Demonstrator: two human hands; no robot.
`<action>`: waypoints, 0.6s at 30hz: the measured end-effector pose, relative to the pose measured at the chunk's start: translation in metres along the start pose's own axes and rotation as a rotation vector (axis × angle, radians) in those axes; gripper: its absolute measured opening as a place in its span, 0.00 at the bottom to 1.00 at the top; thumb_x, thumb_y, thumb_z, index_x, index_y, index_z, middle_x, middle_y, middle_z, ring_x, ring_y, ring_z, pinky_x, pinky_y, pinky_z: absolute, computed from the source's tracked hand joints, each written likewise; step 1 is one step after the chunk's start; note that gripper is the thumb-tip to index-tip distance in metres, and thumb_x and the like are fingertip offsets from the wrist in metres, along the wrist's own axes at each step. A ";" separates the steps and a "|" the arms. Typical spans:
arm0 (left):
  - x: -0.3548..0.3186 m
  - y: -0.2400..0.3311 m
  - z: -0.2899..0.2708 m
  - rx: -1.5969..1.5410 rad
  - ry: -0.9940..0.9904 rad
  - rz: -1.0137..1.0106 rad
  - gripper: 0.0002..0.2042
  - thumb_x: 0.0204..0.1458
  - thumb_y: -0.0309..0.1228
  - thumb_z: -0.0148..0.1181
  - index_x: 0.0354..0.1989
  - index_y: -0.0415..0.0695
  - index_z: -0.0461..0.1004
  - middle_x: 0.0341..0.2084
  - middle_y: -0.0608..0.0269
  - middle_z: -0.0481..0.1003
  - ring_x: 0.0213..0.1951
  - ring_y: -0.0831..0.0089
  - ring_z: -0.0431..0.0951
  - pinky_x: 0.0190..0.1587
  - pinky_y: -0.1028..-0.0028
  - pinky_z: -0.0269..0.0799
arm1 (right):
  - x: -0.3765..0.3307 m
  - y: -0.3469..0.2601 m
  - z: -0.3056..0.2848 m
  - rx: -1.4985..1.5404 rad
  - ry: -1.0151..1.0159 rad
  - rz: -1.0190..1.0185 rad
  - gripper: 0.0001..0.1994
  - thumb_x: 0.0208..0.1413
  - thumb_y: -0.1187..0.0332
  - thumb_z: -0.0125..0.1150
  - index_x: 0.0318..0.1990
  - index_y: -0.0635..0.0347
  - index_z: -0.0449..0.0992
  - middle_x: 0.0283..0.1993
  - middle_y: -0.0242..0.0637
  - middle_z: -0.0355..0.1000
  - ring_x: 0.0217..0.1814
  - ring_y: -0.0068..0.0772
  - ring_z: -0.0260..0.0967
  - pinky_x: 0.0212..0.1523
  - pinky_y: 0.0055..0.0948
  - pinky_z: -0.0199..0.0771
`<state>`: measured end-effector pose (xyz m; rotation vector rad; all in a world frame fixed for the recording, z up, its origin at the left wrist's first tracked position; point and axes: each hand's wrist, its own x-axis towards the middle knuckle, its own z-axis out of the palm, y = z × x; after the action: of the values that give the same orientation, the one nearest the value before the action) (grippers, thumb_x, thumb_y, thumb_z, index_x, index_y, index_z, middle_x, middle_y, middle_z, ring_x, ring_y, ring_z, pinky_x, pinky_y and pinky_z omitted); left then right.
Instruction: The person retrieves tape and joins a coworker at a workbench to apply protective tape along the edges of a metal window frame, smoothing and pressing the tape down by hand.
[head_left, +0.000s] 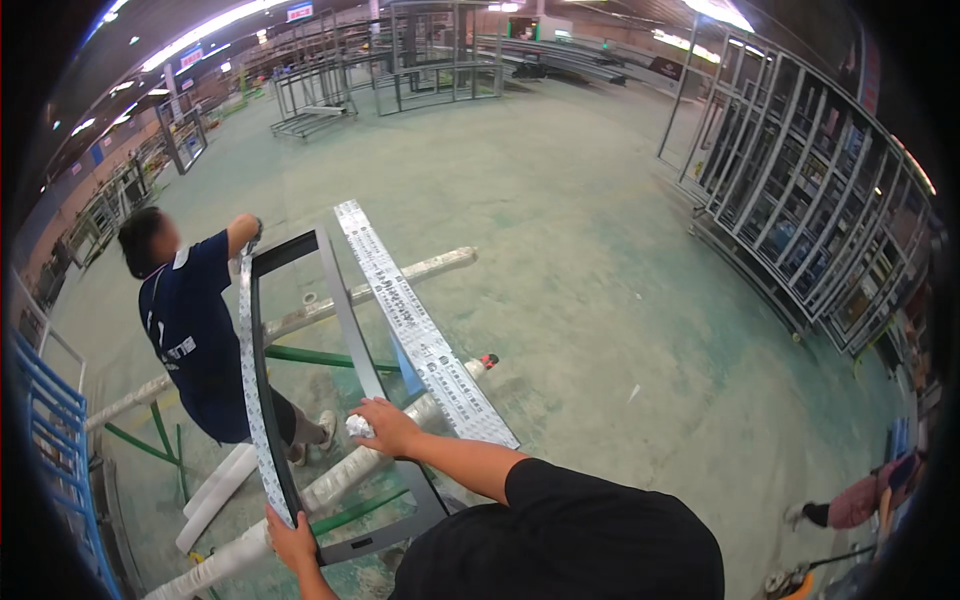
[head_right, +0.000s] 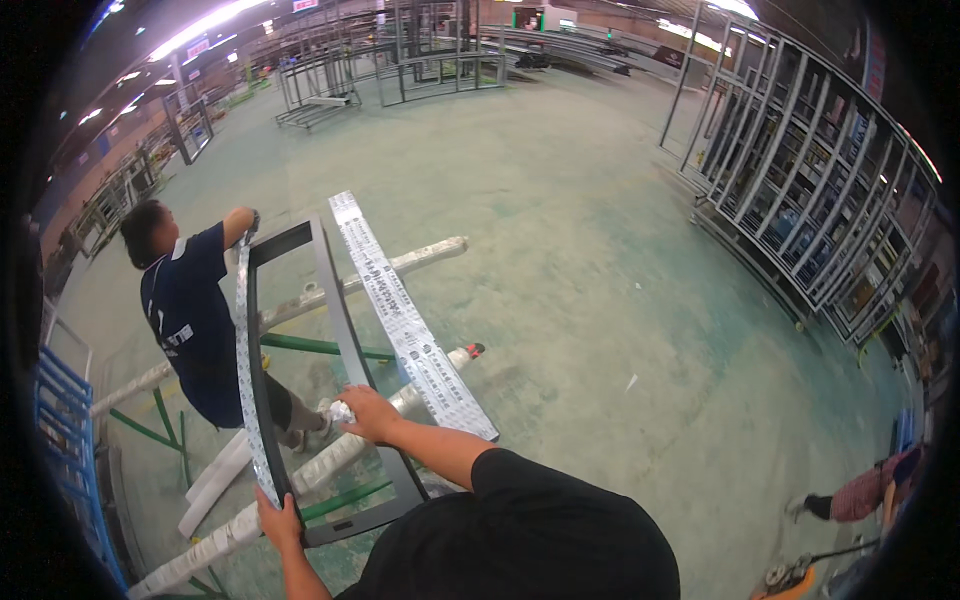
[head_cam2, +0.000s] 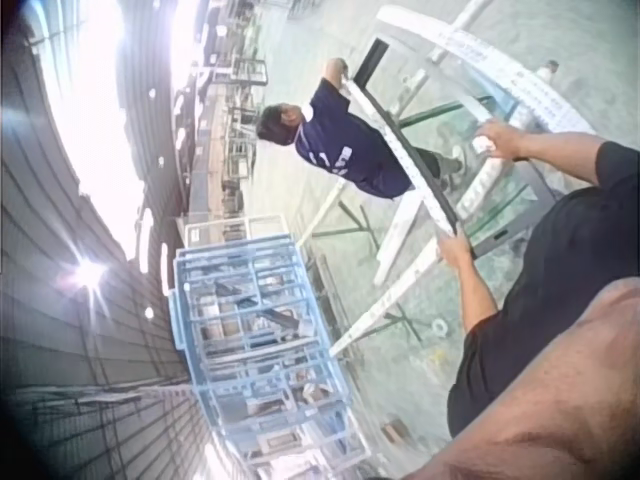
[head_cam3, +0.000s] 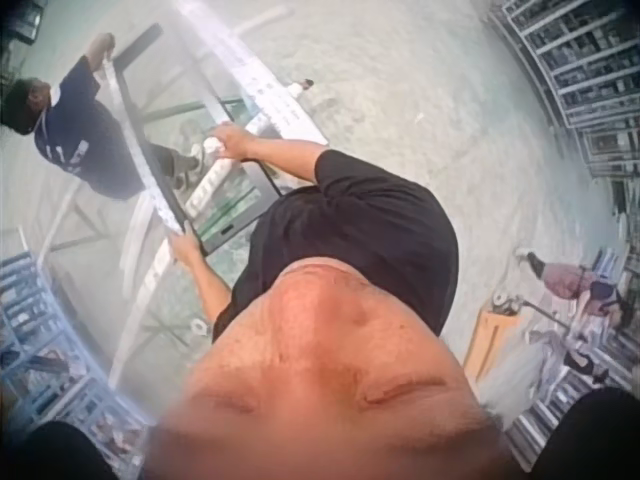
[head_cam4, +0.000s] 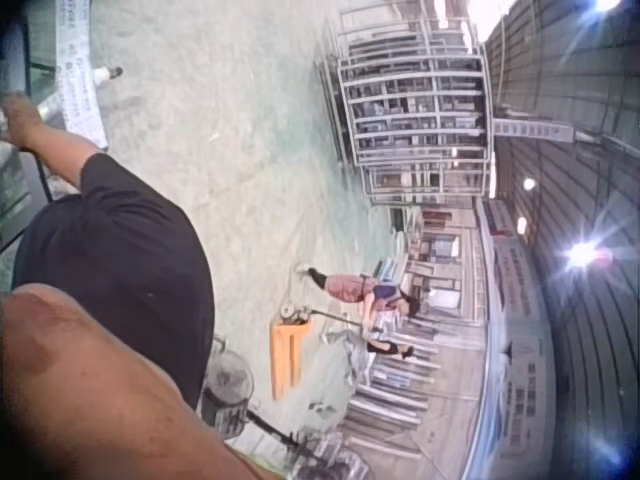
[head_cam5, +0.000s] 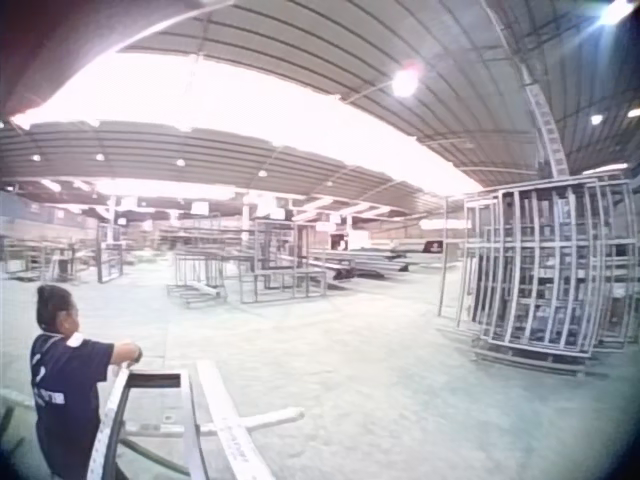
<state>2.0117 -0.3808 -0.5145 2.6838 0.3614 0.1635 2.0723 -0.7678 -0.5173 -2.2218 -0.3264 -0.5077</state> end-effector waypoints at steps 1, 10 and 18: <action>0.002 -0.003 -0.002 0.007 -0.001 0.020 0.46 0.55 0.42 0.74 0.82 0.46 0.59 0.74 0.41 0.68 0.71 0.41 0.71 0.73 0.51 0.66 | 0.002 -0.001 0.005 0.001 -0.014 0.028 0.30 0.55 0.57 0.78 0.63 0.59 0.78 0.64 0.52 0.76 0.76 0.59 0.67 0.79 0.54 0.62; -0.012 0.019 0.005 -0.013 -0.053 0.112 0.45 0.57 0.57 0.68 0.77 0.41 0.65 0.73 0.41 0.69 0.72 0.42 0.70 0.73 0.50 0.66 | -0.029 0.039 -0.004 0.006 0.008 0.098 0.31 0.49 0.62 0.81 0.61 0.60 0.79 0.66 0.57 0.75 0.72 0.64 0.68 0.75 0.55 0.66; -0.016 -0.001 -0.010 0.143 0.014 -0.032 0.45 0.62 0.57 0.62 0.85 0.53 0.53 0.77 0.46 0.65 0.76 0.41 0.65 0.74 0.38 0.60 | 0.002 0.010 0.013 -0.008 -0.124 0.029 0.31 0.52 0.61 0.80 0.62 0.63 0.76 0.66 0.60 0.74 0.73 0.67 0.67 0.77 0.56 0.62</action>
<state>1.9946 -0.3802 -0.5070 2.8164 0.4359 0.1519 2.0817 -0.7642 -0.5304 -2.2672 -0.3565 -0.3575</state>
